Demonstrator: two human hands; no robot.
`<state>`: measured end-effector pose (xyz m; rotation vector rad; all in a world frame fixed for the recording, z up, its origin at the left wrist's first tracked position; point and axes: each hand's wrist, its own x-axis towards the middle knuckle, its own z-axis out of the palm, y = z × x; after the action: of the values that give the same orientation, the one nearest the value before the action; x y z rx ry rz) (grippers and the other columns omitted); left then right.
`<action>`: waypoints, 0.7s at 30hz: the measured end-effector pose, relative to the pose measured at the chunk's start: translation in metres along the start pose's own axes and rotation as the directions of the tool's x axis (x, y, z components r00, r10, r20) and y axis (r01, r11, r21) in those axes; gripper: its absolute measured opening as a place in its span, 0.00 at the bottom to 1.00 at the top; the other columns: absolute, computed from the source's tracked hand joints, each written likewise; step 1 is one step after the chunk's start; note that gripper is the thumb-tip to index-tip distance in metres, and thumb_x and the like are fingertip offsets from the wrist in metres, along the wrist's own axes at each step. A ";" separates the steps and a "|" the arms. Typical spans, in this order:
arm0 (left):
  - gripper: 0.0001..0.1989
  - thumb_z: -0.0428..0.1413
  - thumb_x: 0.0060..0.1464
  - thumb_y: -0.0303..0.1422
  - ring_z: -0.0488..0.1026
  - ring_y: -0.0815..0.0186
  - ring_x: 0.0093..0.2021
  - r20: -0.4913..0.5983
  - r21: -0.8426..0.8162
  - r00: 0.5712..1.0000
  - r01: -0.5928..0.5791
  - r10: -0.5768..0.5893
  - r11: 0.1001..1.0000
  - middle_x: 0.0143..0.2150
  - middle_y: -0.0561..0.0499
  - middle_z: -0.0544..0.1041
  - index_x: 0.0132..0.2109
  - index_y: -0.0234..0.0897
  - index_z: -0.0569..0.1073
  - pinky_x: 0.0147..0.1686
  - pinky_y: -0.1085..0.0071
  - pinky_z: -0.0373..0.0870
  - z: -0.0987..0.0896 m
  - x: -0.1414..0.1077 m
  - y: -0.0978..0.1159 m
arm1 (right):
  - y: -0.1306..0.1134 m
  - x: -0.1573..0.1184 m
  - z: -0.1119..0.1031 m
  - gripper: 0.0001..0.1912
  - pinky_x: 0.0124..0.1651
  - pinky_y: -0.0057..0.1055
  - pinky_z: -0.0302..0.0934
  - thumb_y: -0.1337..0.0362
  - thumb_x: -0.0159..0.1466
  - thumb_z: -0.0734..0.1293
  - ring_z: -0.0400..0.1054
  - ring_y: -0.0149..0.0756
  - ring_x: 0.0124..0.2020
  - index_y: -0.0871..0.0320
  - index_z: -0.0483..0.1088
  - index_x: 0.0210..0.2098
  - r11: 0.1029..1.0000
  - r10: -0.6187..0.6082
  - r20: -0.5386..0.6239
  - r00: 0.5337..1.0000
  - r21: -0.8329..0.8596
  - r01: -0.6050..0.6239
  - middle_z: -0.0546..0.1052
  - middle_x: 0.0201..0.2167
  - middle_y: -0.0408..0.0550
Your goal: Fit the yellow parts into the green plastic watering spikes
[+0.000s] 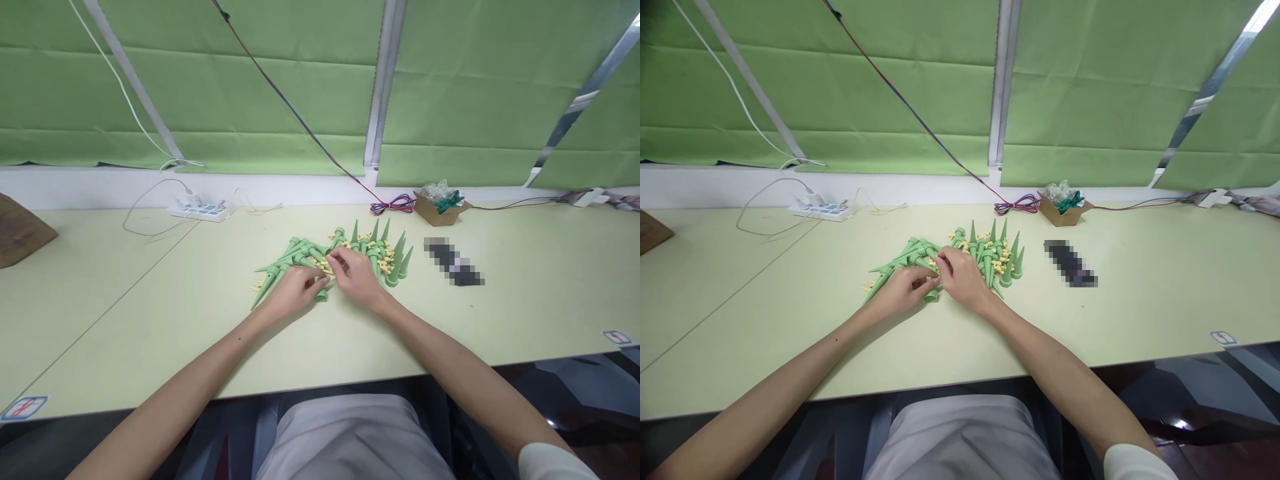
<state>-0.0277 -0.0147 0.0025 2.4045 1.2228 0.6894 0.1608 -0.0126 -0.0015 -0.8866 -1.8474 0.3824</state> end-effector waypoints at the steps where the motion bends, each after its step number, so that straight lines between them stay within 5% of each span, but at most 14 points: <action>1: 0.17 0.51 0.66 0.38 0.60 0.68 0.23 0.002 0.001 1.000 -0.012 0.012 1.000 0.22 0.54 0.68 0.30 0.37 0.75 0.29 0.69 0.53 0.001 0.000 -0.001 | 0.000 0.000 0.000 0.11 0.35 0.30 0.58 0.63 0.72 0.59 0.63 0.33 0.27 0.55 0.63 0.32 1.000 -0.001 0.001 1.000 0.000 0.001 0.71 0.27 0.43; 9: 0.21 0.48 0.68 0.37 0.56 0.68 0.23 0.063 -0.013 0.998 -0.024 0.025 1.000 0.21 0.55 0.63 0.25 0.37 0.65 0.29 0.68 0.51 0.000 0.001 0.000 | 0.000 0.000 0.000 0.11 0.34 0.30 0.58 0.63 0.72 0.59 0.63 0.33 0.27 0.54 0.63 0.32 1.000 0.021 0.018 1.000 -0.010 -0.021 0.70 0.26 0.43; 21: 0.19 0.48 0.67 0.39 0.58 0.68 0.25 0.090 -0.061 0.996 0.009 -0.004 0.998 0.23 0.55 0.63 0.27 0.38 0.66 0.29 0.68 0.53 0.003 0.000 -0.003 | 0.000 0.000 0.001 0.11 0.35 0.30 0.58 0.62 0.71 0.59 0.63 0.34 0.28 0.54 0.64 0.32 0.999 0.026 0.027 0.999 -0.023 -0.025 0.70 0.26 0.43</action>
<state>-0.0282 -0.0134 -0.0011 2.3539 1.1559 0.6011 0.1605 -0.0123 -0.0021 -0.9250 -1.8705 0.3921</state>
